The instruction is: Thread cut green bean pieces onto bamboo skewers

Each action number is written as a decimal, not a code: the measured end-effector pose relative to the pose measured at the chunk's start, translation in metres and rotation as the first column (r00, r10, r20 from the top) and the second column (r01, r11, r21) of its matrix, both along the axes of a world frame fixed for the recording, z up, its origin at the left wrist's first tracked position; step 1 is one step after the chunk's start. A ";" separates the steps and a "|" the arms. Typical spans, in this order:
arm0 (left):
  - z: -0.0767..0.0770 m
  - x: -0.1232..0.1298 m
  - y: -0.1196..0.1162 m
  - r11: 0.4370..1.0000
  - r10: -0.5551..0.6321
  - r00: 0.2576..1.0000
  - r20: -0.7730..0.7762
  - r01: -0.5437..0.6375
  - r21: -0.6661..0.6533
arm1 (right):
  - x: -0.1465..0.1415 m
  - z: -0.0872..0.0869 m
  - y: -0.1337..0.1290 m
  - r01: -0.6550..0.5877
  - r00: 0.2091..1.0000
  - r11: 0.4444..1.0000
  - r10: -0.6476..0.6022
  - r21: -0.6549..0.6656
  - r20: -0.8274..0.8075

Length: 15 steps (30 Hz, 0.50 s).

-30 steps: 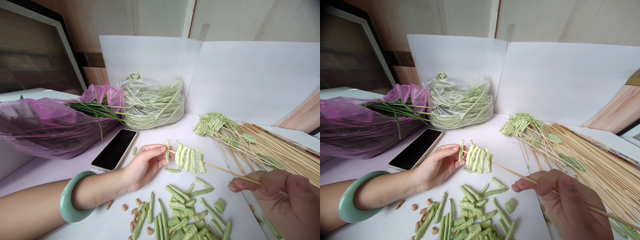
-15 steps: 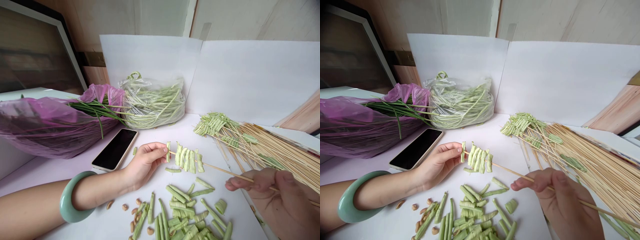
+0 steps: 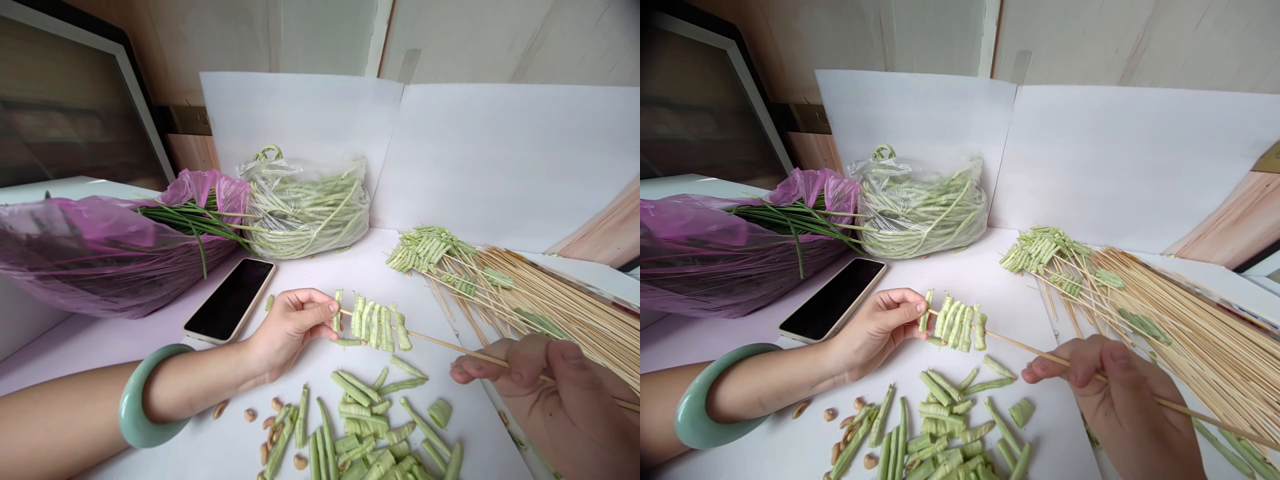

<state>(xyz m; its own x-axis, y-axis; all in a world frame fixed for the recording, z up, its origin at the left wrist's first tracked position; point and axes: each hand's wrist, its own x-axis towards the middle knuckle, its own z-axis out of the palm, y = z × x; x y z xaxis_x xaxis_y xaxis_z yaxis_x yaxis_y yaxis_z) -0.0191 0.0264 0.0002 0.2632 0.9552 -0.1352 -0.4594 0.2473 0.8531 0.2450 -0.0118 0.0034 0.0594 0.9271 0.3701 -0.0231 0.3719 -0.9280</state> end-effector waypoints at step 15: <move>-0.001 0.000 -0.001 1.000 0.000 1.000 0.030 0.000 -0.004 | -0.010 0.003 0.003 -0.089 0.988 0.993 0.078 -0.081 -0.131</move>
